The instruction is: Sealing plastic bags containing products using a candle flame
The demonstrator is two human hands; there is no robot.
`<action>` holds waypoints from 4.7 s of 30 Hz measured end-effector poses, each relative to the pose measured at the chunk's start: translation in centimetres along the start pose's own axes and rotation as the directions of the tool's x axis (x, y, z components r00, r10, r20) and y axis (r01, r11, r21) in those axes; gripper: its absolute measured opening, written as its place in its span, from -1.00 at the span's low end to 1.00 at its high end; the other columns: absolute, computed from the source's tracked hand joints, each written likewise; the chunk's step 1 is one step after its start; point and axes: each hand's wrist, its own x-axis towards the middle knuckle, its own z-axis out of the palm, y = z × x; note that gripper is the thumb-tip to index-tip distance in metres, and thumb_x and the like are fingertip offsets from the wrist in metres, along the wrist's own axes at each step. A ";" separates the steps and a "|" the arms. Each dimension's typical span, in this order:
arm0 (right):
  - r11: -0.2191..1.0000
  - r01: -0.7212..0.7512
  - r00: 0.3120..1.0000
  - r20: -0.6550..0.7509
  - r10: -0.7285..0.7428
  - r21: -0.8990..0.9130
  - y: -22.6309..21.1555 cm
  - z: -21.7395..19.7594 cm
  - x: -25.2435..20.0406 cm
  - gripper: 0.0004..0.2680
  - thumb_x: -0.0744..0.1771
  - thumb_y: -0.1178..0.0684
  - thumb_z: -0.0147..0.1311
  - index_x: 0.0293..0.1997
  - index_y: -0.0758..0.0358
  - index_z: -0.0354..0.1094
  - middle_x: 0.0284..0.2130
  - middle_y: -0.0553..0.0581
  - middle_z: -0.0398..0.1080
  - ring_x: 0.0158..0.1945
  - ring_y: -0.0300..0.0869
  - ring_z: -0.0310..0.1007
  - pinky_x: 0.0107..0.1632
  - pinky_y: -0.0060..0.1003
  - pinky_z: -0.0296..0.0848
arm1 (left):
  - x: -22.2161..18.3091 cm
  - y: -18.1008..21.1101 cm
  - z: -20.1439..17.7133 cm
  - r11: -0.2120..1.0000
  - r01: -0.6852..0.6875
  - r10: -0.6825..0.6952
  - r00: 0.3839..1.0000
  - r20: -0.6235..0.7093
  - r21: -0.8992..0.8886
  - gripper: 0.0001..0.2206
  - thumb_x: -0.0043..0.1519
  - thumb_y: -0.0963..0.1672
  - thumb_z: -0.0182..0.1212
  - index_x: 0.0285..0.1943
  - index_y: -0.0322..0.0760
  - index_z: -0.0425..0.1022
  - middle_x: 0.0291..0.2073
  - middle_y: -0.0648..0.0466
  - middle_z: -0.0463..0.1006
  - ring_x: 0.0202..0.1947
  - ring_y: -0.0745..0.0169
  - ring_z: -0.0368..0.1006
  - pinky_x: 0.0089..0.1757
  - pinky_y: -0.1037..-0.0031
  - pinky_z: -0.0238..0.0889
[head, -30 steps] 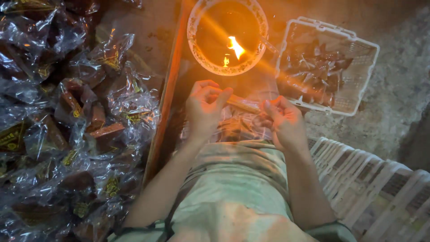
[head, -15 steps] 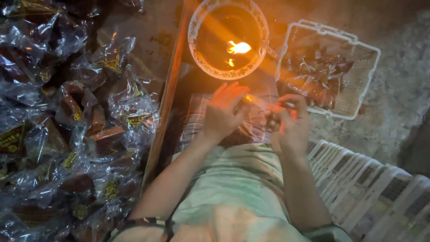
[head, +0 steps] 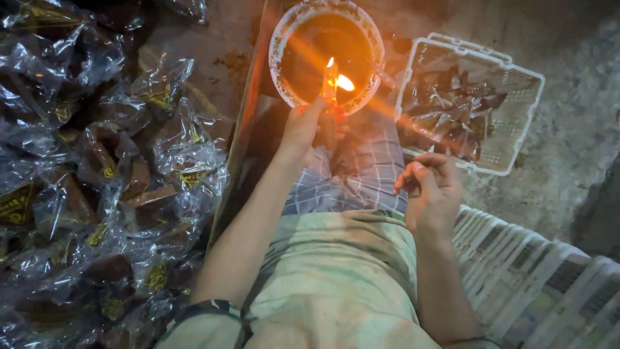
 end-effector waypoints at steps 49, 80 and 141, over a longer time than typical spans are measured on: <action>0.945 -0.039 0.951 -0.303 -0.065 -0.324 -1.0 -9.7 2.7 -0.87 0.44 0.19 0.03 0.10 0.15 0.26 -0.14 0.05 0.35 -0.41 -0.24 0.45 -0.29 -0.39 0.56 | -5.5 11.9 -14.0 -0.238 -0.551 0.863 0.257 0.434 0.800 -0.77 0.13 -0.33 0.23 -0.04 -0.46 0.55 -0.14 -0.11 0.60 -0.13 -0.04 0.47 -0.04 0.26 0.32; 0.794 0.537 0.638 0.754 -0.160 -0.286 -7.7 3.3 -1.7 -0.75 0.20 0.46 0.06 -0.33 0.21 0.62 -0.32 0.17 0.51 -0.43 -0.17 0.42 -0.39 -0.37 0.50 | -12.1 -2.8 -3.7 0.919 0.393 -0.322 0.710 0.627 0.026 -0.54 0.24 -0.04 0.26 0.13 -0.60 0.44 -0.10 -0.11 0.54 -0.33 0.28 0.58 -0.23 0.52 0.54; 0.893 -0.399 0.904 -0.073 0.421 0.209 -1.3 4.6 -2.5 -0.91 0.31 0.24 0.18 -0.38 0.30 0.34 -0.44 0.20 0.48 -0.46 -0.22 0.49 -0.44 -0.52 0.50 | -10.7 -5.0 -0.5 -0.266 -0.817 0.711 0.192 0.676 0.512 -0.37 -0.11 -0.19 0.47 0.24 -0.32 0.48 0.40 -0.14 0.33 0.46 -0.35 0.14 0.38 -0.14 -0.12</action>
